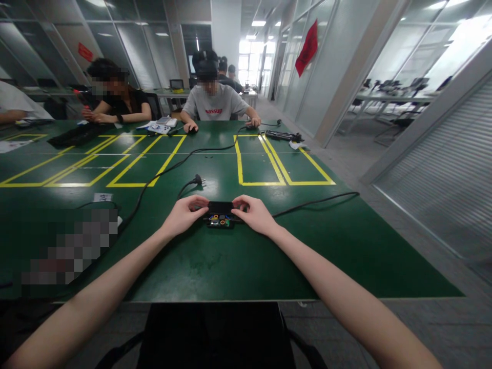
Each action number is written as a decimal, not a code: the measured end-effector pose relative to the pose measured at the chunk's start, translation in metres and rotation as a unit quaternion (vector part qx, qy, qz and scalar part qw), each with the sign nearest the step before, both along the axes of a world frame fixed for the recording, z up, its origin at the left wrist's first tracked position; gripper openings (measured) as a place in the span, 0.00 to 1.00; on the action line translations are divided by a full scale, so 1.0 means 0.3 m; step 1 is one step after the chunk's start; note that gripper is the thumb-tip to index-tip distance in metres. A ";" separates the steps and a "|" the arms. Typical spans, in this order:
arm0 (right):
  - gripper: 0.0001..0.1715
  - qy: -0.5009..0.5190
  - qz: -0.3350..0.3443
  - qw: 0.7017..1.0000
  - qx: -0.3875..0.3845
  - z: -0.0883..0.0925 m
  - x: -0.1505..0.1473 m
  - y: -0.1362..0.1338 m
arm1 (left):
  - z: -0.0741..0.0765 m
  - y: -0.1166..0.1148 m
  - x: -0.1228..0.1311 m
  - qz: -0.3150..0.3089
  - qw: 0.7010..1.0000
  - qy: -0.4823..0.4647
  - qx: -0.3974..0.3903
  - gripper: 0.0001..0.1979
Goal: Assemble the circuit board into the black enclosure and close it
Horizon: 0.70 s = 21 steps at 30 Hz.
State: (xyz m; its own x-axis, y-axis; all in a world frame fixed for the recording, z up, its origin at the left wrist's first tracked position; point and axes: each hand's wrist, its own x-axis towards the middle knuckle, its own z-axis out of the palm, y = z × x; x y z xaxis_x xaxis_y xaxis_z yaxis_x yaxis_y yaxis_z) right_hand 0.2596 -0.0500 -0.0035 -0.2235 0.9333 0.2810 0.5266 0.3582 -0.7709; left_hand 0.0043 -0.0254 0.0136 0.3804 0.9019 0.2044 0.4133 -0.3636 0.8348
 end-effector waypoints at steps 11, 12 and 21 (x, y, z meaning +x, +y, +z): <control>0.19 0.181 0.002 0.978 -0.103 0.009 -0.021 -0.020 | 0.025 -0.020 -0.004 -0.006 0.993 -0.092 -0.078 0.11; 0.20 0.181 0.003 0.978 -0.103 0.008 -0.020 -0.020 | 0.023 -0.019 -0.005 -0.009 0.993 -0.092 -0.077 0.12; 0.21 0.180 0.007 0.979 -0.098 0.000 -0.014 -0.018 | 0.001 -0.010 -0.012 -0.022 0.991 -0.117 -0.067 0.17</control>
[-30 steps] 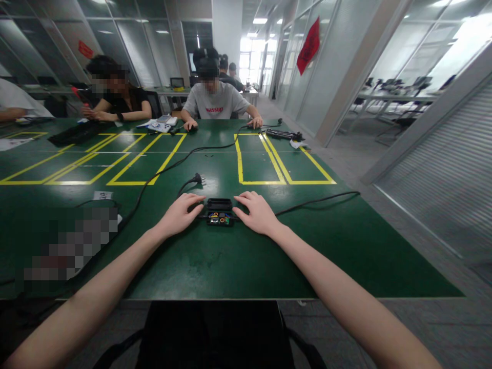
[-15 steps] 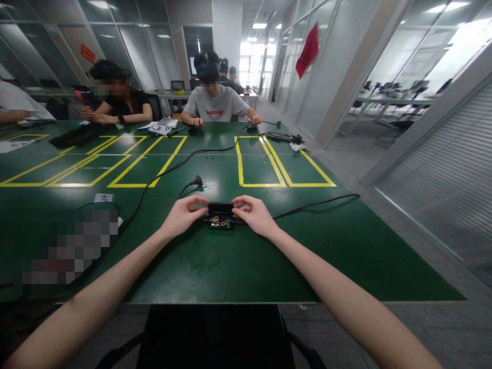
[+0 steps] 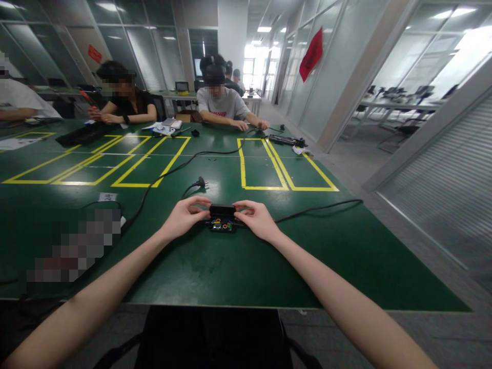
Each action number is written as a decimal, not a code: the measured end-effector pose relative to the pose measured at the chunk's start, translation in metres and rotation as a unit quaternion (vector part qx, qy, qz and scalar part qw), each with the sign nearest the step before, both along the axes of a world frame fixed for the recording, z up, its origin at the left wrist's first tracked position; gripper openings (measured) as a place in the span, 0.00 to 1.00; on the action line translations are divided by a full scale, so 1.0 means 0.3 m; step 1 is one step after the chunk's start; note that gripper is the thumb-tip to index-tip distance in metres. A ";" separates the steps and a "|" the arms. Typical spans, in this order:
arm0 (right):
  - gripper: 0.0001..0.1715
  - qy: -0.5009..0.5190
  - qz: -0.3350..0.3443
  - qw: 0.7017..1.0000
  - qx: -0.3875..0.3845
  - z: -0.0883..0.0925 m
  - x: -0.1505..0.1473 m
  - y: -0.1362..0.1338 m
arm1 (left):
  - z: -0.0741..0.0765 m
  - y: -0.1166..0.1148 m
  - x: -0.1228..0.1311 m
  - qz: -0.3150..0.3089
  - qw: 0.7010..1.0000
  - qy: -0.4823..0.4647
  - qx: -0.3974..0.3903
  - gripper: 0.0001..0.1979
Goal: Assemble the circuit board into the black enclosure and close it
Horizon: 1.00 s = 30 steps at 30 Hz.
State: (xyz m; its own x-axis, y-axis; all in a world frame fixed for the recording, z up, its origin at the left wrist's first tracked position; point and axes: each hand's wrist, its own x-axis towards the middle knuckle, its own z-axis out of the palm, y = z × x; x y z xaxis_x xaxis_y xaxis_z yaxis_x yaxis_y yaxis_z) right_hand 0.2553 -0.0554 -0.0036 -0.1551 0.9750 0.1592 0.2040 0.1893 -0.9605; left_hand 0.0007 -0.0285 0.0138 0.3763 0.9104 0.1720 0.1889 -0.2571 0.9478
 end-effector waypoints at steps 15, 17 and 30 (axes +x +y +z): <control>0.22 -0.060 0.010 0.996 0.070 0.034 0.008 -0.028 | 0.019 -0.007 0.004 0.006 1.000 0.006 -0.006 0.17; 0.22 -0.058 0.013 0.995 0.081 0.036 0.007 -0.030 | 0.020 -0.007 0.002 0.005 1.000 0.009 -0.007 0.18; 0.12 -0.128 0.034 0.979 0.157 0.072 -0.003 -0.057 | 0.022 -0.031 0.005 -0.040 0.992 0.088 0.082 0.10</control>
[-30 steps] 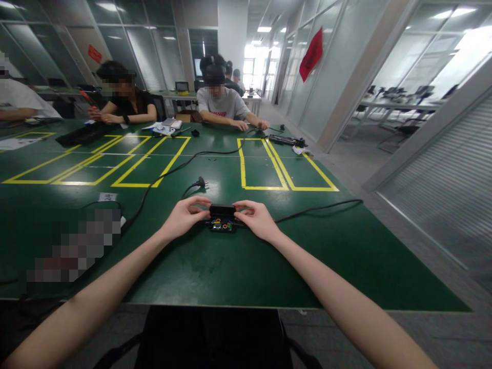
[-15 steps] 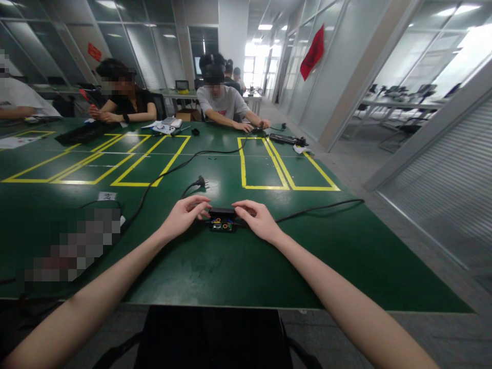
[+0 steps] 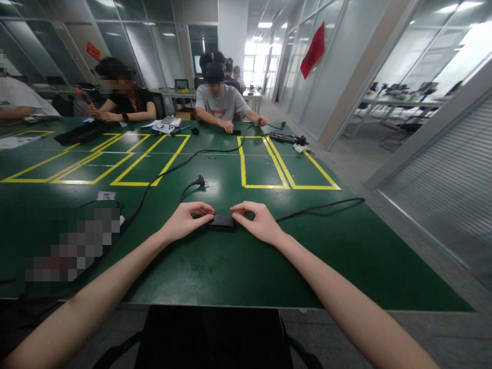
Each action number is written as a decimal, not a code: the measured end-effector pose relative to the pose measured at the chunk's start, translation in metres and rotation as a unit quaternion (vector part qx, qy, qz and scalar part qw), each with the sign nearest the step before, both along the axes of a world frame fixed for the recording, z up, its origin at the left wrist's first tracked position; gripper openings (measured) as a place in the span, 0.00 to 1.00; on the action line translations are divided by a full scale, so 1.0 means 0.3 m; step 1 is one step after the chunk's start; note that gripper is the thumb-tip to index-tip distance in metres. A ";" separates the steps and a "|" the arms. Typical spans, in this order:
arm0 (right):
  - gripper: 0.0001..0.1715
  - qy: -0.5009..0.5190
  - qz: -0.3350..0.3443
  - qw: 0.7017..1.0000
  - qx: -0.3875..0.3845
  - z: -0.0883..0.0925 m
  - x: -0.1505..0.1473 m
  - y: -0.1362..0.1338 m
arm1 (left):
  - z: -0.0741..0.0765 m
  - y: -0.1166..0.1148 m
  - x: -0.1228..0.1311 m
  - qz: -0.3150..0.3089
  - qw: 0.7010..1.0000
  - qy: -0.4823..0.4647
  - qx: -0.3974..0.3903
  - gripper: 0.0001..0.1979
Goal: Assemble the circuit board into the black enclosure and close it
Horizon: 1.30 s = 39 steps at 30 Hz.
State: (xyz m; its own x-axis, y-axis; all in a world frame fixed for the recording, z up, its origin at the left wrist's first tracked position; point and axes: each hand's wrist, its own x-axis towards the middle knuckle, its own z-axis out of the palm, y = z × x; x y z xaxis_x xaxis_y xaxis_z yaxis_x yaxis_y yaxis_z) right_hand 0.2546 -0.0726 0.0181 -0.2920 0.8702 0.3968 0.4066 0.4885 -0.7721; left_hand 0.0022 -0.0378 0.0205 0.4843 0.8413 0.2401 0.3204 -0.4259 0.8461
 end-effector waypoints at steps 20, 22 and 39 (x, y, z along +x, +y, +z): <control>0.09 -0.095 0.050 0.989 0.104 -0.025 0.002 -0.012 | -0.005 -0.051 0.000 -0.089 0.927 0.232 0.280 0.21; 0.09 -0.106 0.061 0.985 0.121 -0.028 0.003 -0.010 | -0.009 -0.045 0.001 -0.093 0.921 0.248 0.287 0.20; 0.15 -0.275 0.037 0.929 0.245 -0.021 -0.007 -0.017 | -0.006 -0.029 0.016 -0.102 0.904 0.274 0.313 0.16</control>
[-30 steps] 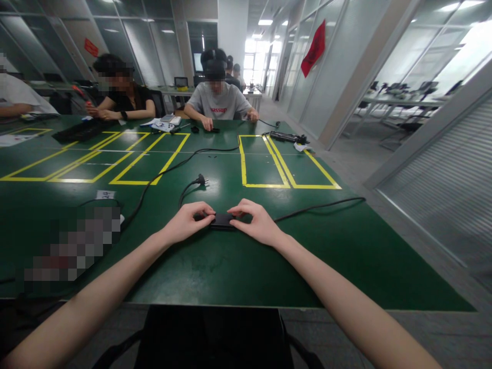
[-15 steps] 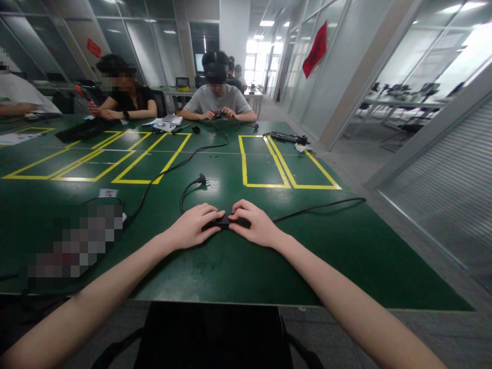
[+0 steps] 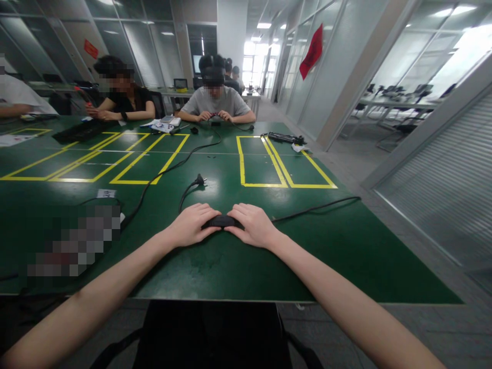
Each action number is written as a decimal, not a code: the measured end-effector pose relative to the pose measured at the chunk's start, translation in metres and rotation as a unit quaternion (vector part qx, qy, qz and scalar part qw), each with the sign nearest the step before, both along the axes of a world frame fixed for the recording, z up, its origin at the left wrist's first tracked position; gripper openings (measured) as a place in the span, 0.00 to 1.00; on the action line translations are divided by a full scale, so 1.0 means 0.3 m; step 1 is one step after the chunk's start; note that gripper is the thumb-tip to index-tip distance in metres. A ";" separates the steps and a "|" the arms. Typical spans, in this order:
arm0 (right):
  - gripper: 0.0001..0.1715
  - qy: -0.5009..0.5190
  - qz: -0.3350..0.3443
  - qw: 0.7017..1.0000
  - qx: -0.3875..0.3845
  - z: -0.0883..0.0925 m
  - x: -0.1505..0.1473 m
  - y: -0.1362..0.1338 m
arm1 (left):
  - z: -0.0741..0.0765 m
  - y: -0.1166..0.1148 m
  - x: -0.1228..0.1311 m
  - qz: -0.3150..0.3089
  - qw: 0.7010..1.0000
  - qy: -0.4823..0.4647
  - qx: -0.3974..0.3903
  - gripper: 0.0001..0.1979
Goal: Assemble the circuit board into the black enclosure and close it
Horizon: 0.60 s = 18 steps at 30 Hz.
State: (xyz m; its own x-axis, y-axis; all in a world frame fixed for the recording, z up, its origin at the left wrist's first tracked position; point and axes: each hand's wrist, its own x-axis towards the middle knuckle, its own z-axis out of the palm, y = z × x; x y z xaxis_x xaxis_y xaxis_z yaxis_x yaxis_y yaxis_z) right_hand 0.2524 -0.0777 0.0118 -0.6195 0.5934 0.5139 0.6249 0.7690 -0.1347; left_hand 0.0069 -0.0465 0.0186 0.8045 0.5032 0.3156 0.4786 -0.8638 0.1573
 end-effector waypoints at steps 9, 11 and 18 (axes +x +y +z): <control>0.15 -0.039 0.028 0.998 0.042 0.016 0.014 0.005 | 0.004 -0.015 0.012 0.049 0.992 -0.099 -0.056 0.27; 0.16 -0.064 0.031 0.994 0.077 0.017 0.016 0.002 | 0.008 -0.016 0.018 0.078 0.983 -0.112 -0.126 0.26; 0.12 -0.038 0.036 0.998 0.020 0.032 0.005 0.000 | 0.010 -0.003 0.021 0.086 0.970 -0.148 -0.175 0.15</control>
State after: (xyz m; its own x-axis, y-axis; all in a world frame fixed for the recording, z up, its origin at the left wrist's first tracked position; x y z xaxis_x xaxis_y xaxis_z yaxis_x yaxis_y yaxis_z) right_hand 0.2538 -0.0776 0.0214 -0.6981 0.5249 0.4869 0.5743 0.8167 -0.0571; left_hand 0.0132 -0.0474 0.0215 0.5994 0.7399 0.3054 0.5010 -0.6444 0.5777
